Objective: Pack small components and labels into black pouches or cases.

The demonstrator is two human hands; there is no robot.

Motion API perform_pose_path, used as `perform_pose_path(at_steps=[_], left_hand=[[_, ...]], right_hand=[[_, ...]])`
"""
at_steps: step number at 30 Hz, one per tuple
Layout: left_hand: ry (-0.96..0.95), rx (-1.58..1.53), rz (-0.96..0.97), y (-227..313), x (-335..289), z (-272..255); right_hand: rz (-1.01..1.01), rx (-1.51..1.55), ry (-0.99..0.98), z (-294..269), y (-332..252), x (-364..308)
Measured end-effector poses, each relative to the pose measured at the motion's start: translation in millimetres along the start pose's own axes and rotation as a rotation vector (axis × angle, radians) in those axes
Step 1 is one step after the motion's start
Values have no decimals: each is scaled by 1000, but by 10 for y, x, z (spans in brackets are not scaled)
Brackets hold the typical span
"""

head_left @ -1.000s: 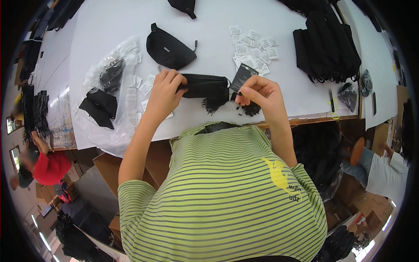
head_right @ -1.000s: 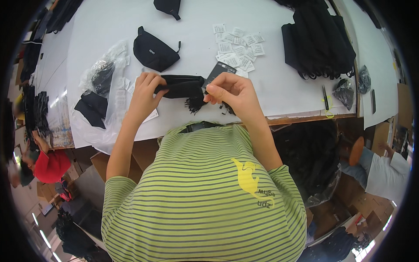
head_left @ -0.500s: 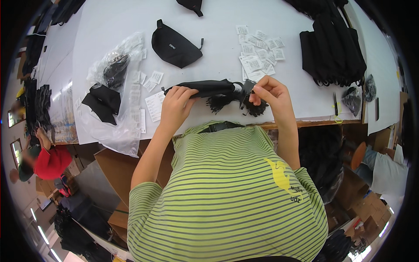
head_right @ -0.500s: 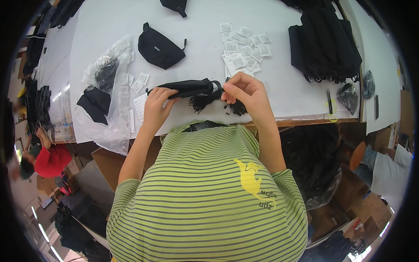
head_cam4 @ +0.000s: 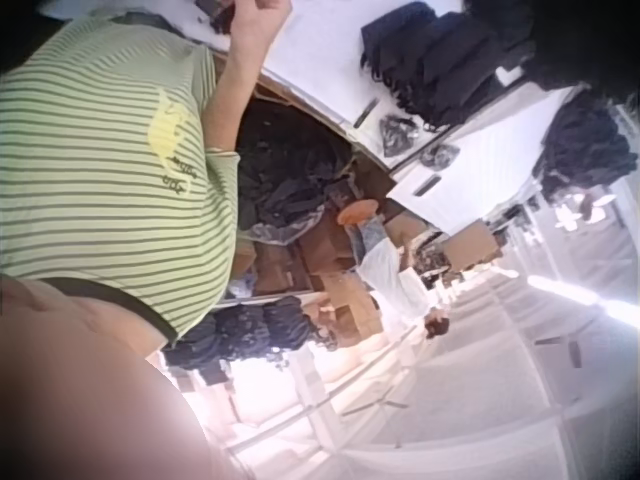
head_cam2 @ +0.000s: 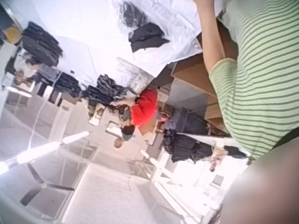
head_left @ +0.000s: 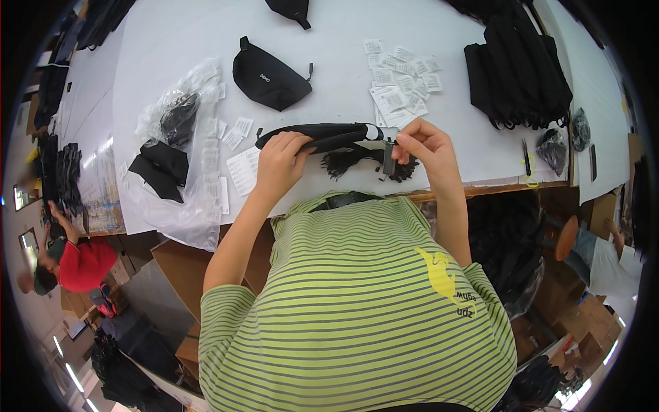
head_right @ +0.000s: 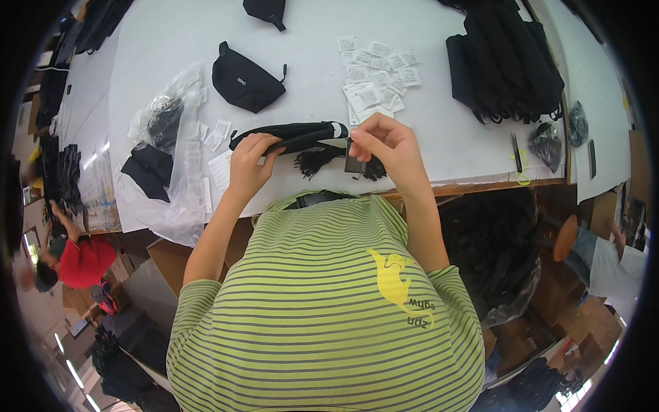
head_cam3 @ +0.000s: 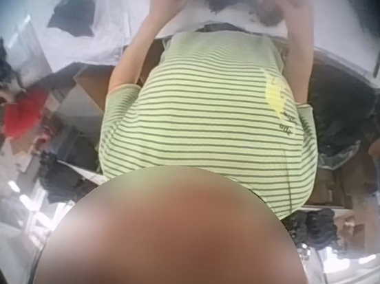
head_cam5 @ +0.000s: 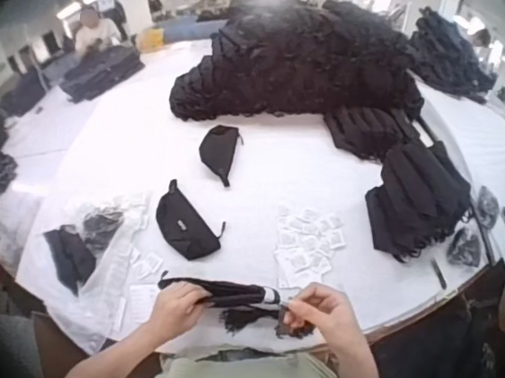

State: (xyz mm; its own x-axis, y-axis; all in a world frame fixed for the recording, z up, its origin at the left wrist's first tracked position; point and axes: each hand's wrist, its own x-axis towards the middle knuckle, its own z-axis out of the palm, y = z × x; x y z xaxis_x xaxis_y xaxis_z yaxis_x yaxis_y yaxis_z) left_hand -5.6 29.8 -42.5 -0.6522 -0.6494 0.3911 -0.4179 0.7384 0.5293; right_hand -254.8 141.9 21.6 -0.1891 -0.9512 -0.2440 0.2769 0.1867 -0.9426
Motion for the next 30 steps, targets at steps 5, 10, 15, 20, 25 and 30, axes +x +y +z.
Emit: perform_pose_path(at_steps=[5,10,15,20,25,30], left_hand=[[-66,-7,-71,56,82,-24],[-99,-17,-110,79,145,-80],[-132,-1,-72,40,182,-73],[-142,34,-73,68,204,-84],[-410,-198,-373,158,283,-263],[-654,-129,-367,174,322,-361]], right_hand=[[35,48,23,-3,25,-21],[36,32,43,14,52,-17],[47,37,37,5,33,-27],[-15,-106,93,-95,127,-13],[-209,-701,-33,-313,322,-23],[-272,-800,-9,-134,524,170]])
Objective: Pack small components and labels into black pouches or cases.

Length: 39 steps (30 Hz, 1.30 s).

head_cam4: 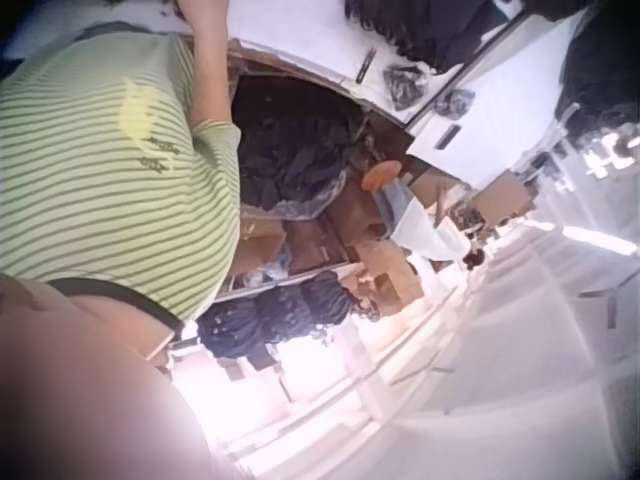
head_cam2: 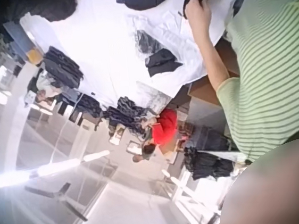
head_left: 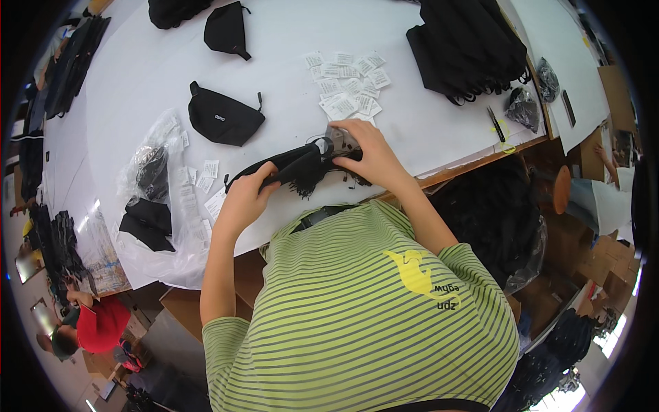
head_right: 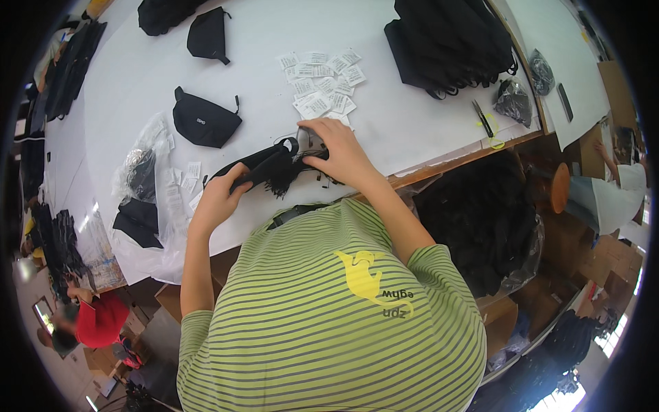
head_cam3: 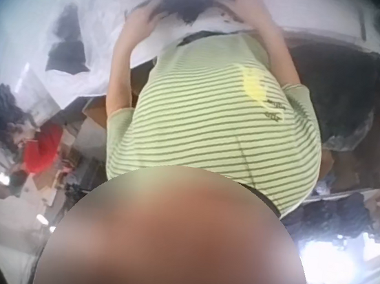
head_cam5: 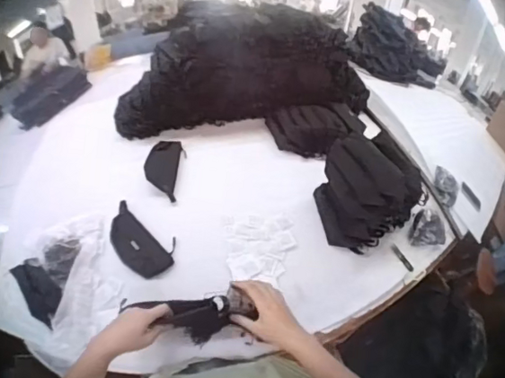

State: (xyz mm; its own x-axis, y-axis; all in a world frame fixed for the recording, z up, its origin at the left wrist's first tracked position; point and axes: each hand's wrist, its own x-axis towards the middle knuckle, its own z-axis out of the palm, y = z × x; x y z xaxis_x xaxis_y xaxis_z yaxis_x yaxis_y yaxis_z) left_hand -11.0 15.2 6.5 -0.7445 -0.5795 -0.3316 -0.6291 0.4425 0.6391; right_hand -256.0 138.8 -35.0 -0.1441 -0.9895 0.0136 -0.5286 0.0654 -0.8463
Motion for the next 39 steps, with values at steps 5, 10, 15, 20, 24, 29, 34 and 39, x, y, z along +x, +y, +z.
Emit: perform_pose_path(at_steps=[5,10,15,20,24,29,34,39], left_hand=[[-104,-35,19,38,-36,-49],[99,15,81,-108,-152,-91],[285,-173,14,6,-247,-260],[330,-58,-68,40,-281,-312],[225,6,-108,103,-344,-291],[33,-235,-156,143,-541,-180],[-202,-446,-42,264,-689,-66],[-288,-468,-1,350,-722,-150]], right_hand=[[-95,-113,105,88,106,350],[151,287,30,-117,-53,468],[136,589,-9,-214,81,373],[188,48,-181,-402,-402,192],[237,-29,-195,-460,-207,137],[355,277,-190,-802,65,132],[408,1378,371,-319,114,224],[520,1686,222,397,29,336]])
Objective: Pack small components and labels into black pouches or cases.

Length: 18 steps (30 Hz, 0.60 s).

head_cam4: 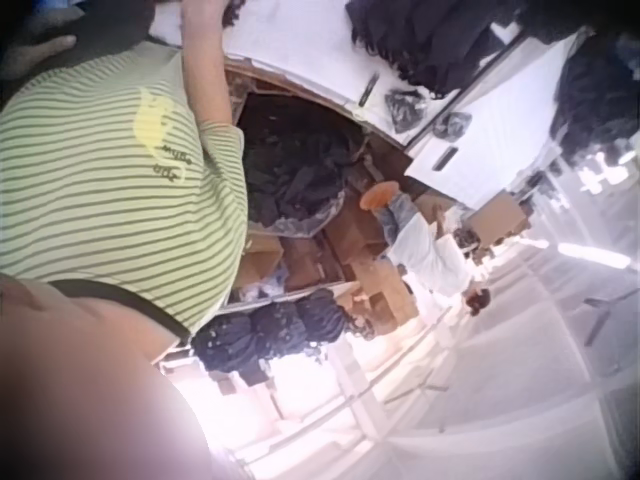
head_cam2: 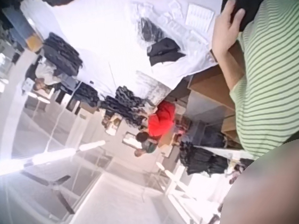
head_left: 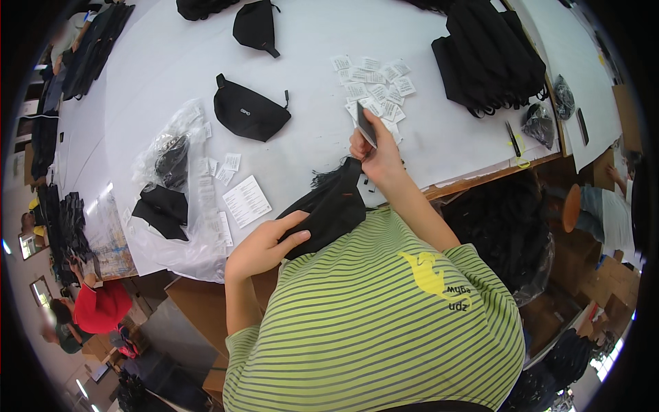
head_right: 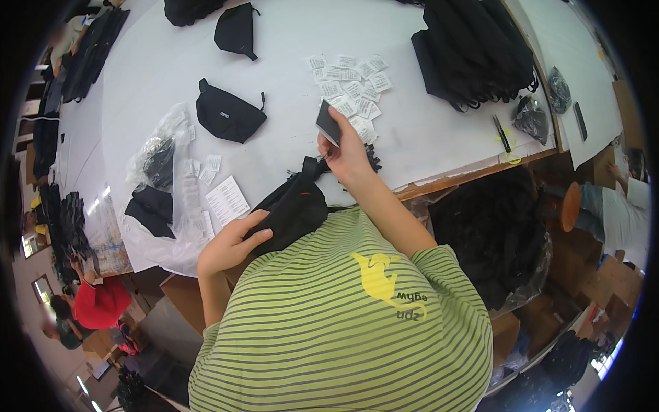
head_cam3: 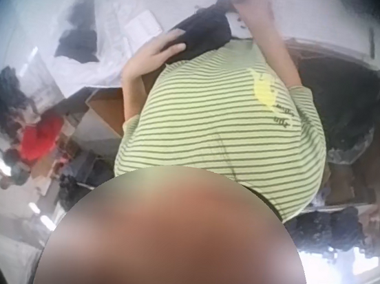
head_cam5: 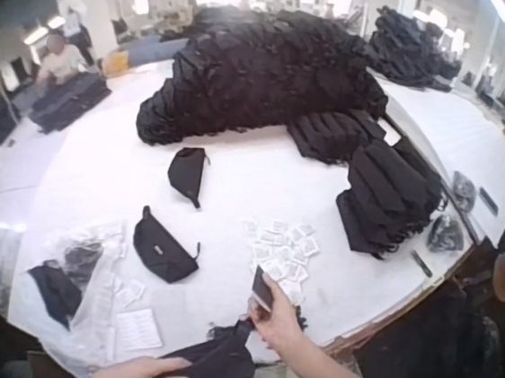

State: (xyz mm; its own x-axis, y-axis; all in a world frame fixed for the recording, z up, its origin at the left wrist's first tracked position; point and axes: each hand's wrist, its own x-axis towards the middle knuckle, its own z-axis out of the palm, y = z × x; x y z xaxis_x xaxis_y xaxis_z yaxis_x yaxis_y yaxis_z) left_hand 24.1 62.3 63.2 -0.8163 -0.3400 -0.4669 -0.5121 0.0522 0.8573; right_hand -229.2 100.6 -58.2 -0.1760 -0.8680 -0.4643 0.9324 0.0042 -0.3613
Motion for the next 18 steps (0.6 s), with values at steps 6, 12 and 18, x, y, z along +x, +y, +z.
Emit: perform_pose_path(at_steps=[6,12,18], left_hand=[[-27,0,9,65,-41,-15],[-34,11,43,44,-18,12],[-95,66,14,102,-30,-32]], right_hand=[[-6,-195,239,408,88,-15],[41,-159,248,465,94,-31],[45,-350,281,415,12,52]])
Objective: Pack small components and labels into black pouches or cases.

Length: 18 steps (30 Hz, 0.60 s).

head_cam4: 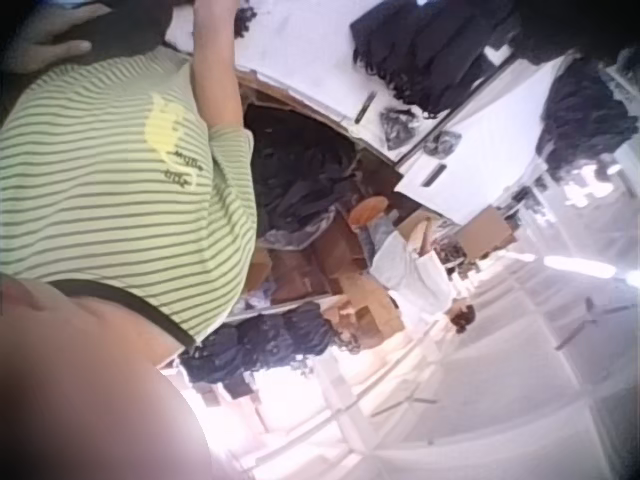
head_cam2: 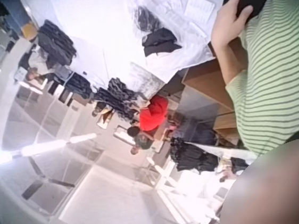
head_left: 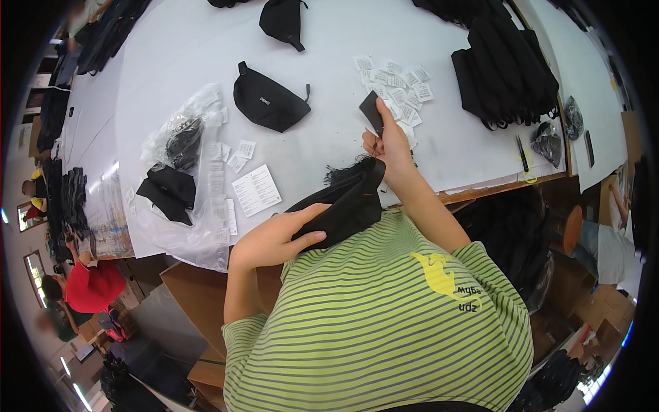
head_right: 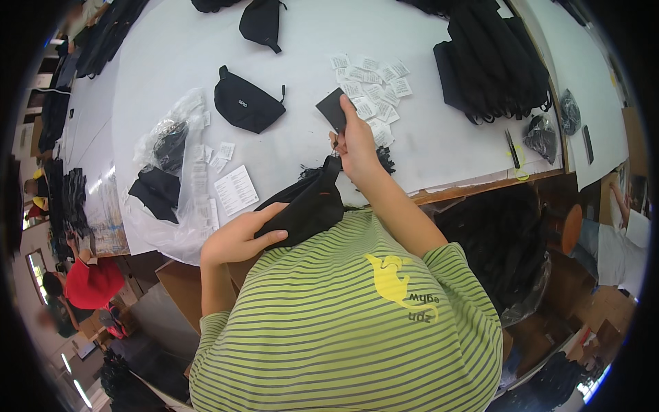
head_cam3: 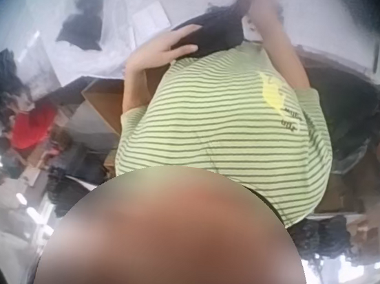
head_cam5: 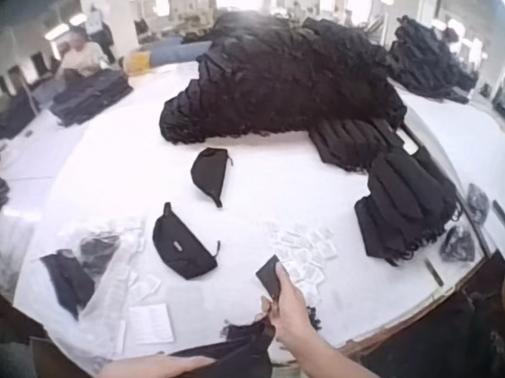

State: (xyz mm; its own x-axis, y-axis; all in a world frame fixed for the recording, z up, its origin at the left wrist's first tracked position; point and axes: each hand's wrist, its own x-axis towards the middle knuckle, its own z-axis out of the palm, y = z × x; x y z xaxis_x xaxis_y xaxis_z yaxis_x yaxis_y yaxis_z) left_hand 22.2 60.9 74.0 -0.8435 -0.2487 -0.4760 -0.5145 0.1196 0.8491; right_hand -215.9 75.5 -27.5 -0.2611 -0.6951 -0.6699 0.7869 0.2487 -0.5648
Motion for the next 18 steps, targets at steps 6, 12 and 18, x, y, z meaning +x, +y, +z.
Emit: perform_pose_path(at_steps=[6,12,18], left_hand=[[-13,36,73,-42,-12,8],[32,17,54,-44,-81,16],[271,136,-15,-192,-124,-75]], right_hand=[[4,56,-90,116,-57,-252],[119,260,-275,21,-41,-216],[-513,-206,44,112,-376,-281]])
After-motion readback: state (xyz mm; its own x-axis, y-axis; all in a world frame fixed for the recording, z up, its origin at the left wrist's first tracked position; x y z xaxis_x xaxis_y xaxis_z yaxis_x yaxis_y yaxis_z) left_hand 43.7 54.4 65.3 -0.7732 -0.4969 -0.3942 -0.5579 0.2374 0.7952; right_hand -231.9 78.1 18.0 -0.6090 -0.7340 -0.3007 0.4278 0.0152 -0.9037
